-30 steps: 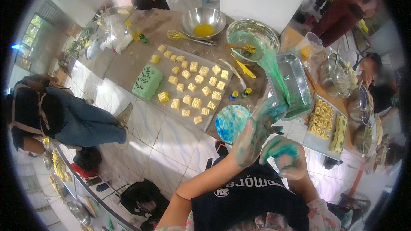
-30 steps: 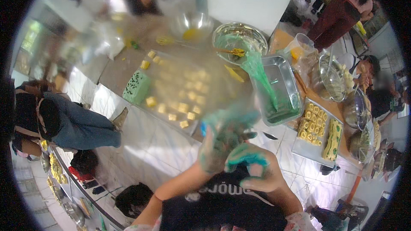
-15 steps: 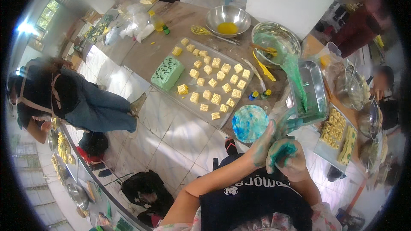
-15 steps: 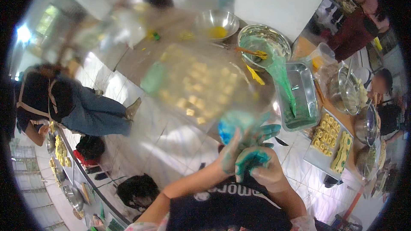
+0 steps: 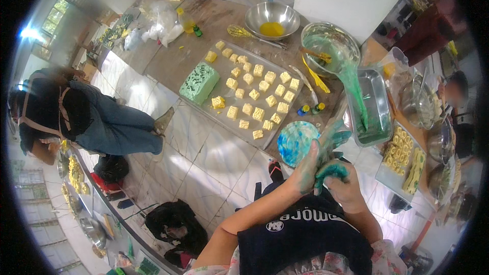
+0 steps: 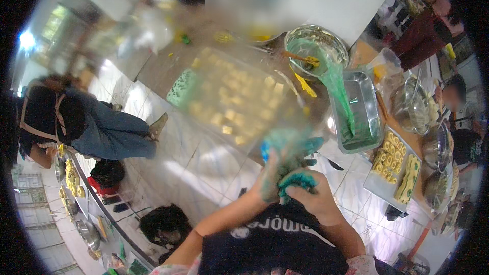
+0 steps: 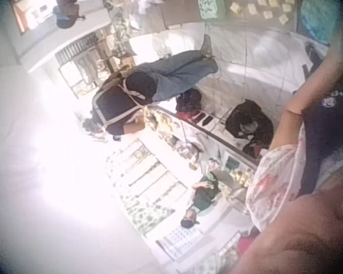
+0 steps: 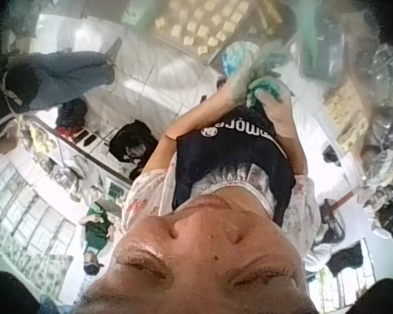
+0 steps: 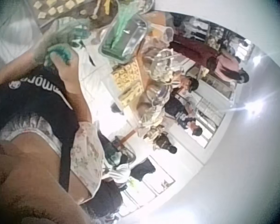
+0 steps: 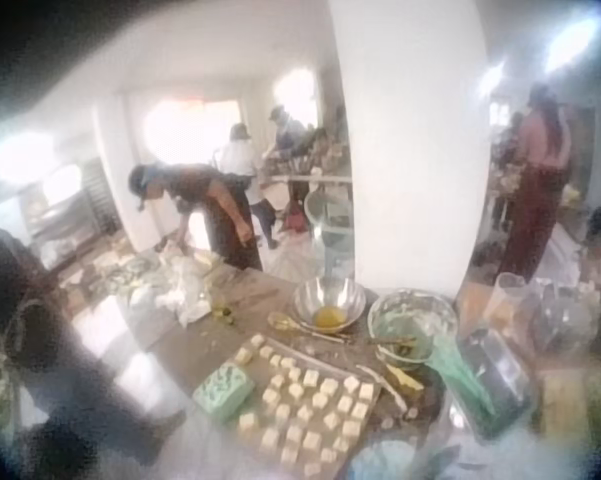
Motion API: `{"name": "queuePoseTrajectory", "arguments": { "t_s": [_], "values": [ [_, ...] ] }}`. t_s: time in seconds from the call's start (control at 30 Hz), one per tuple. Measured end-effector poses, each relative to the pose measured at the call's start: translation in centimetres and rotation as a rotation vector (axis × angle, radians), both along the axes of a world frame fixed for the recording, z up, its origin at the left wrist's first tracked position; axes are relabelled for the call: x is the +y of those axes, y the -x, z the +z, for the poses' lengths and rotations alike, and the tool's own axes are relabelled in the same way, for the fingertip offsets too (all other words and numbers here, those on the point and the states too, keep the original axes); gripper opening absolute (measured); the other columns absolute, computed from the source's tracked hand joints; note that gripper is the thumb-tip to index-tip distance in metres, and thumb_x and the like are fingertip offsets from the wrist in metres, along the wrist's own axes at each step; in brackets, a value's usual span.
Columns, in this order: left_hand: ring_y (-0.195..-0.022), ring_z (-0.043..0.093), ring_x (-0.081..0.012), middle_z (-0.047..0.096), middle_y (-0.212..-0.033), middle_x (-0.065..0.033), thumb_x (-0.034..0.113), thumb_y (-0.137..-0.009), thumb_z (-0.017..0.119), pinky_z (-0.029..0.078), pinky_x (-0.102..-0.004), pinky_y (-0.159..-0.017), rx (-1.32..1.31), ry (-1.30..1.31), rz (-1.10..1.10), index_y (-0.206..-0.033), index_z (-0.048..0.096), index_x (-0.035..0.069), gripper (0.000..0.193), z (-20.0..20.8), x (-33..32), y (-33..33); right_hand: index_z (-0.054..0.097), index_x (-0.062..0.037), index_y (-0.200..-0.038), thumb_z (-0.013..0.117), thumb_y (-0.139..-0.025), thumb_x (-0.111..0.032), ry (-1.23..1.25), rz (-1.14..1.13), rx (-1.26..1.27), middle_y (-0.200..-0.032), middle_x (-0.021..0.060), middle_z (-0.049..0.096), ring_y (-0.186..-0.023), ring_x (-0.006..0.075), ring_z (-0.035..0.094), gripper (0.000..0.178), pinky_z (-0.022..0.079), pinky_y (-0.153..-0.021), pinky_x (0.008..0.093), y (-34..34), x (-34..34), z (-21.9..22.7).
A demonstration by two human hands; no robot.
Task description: The person uses a piping bag to apply a blue substance onto several items on a tray and then stirs a mixture in a bowl with a spatula.
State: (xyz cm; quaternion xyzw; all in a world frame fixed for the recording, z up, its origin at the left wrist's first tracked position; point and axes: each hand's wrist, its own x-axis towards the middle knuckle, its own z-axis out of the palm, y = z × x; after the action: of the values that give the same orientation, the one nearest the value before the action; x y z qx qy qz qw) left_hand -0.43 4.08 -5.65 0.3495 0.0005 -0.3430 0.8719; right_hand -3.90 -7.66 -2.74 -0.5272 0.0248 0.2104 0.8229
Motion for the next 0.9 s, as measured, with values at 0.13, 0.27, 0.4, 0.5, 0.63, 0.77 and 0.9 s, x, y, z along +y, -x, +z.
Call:
{"name": "queuePoseTrajectory", "arguments": {
  "t_s": [0.13, 0.27, 0.4, 0.5, 0.63, 0.77, 0.9],
  "values": [
    [-0.101, 0.042, -0.0244, 0.036, -0.124, -0.0141, 0.071, -0.074, 0.020, 0.039, -0.0359, -0.084, -0.042, 0.006, 0.040, -0.132, 0.020, 0.010, 0.084, 0.8, -0.2, 0.0, 0.054, 0.0036, -0.086, 0.059, -0.077, -0.011, 0.185, 0.048, -0.109, -0.073, 0.0094, 0.057, -0.066, 0.0152, 0.057, 0.018, 0.045, -0.061, 0.0238, 0.2, 0.0, 1.0],
    [-0.097, 0.042, -0.0227, 0.037, -0.124, -0.0122, 0.071, -0.074, 0.019, 0.038, -0.0333, -0.081, -0.119, 0.018, 0.058, -0.132, 0.020, 0.011, 0.083, 1.3, -0.3, -0.3, 0.054, 0.0018, -0.085, 0.061, -0.076, -0.012, 0.198, 0.031, -0.077, -0.072, 0.0065, 0.055, -0.068, 0.0133, 0.056, 0.018, 0.043, -0.062, 0.0228, 0.5, 0.2, 1.5],
    [-0.108, 0.035, -0.0220, 0.032, -0.128, -0.0116, 0.060, -0.083, 0.017, 0.028, -0.0334, -0.093, -0.086, 0.157, 0.076, -0.133, 0.017, 0.012, 0.069, 1.3, -0.3, 0.1, 0.055, 0.0003, -0.082, 0.062, -0.075, -0.011, 0.243, 0.072, -0.121, -0.072, 0.0052, 0.054, -0.066, 0.0117, 0.053, 0.016, 0.042, -0.060, 0.0227, 0.5, -0.1, 1.4],
    [-0.112, 0.033, -0.0214, 0.031, -0.129, -0.0112, 0.060, -0.083, 0.018, 0.026, -0.0346, -0.094, -0.092, 0.148, 0.065, -0.133, 0.017, 0.011, 0.071, 1.4, 0.0, 0.1, 0.055, -0.0006, -0.078, 0.063, -0.073, -0.011, 0.416, 0.139, -0.177, -0.072, 0.0042, 0.054, -0.062, 0.0107, 0.050, 0.014, 0.040, -0.058, 0.0230, 0.4, -0.2, 1.8],
    [-0.116, 0.030, -0.0213, 0.030, -0.130, -0.0109, 0.063, -0.081, 0.019, 0.024, -0.0357, -0.094, -0.171, 0.197, 0.086, -0.133, 0.016, 0.010, 0.074, 0.8, -0.2, -0.3, 0.055, -0.0013, -0.077, 0.065, -0.070, -0.013, 0.544, 0.096, -0.331, -0.068, 0.0065, 0.054, -0.061, 0.0144, 0.050, 0.016, 0.040, -0.058, 0.0250, 0.5, 0.1, 1.1],
    [-0.118, 0.029, -0.0220, 0.028, -0.131, -0.0117, 0.065, -0.079, 0.018, 0.023, -0.0360, -0.094, -0.187, 0.222, 0.108, -0.134, 0.015, 0.010, 0.077, 0.9, 0.4, -0.6, 0.056, -0.0022, -0.079, 0.067, -0.067, -0.013, 0.770, 0.045, -0.578, -0.073, 0.0115, 0.054, -0.065, 0.0222, 0.053, 0.019, 0.042, -0.061, 0.0281, 0.3, 0.6, 1.8],
    [-0.119, 0.028, -0.0226, 0.028, -0.131, -0.0121, 0.064, -0.080, 0.017, 0.023, -0.0363, -0.095, -0.172, 0.273, 0.124, -0.133, 0.015, 0.009, 0.076, 0.8, 0.5, -0.6, 0.056, -0.0017, -0.092, 0.067, -0.064, -0.014, 0.811, -0.111, -0.710, -0.089, 0.0149, 0.053, -0.079, 0.0293, 0.052, 0.032, 0.043, -0.068, 0.0326, 0.1, 1.2, 2.3]
  ]
}}
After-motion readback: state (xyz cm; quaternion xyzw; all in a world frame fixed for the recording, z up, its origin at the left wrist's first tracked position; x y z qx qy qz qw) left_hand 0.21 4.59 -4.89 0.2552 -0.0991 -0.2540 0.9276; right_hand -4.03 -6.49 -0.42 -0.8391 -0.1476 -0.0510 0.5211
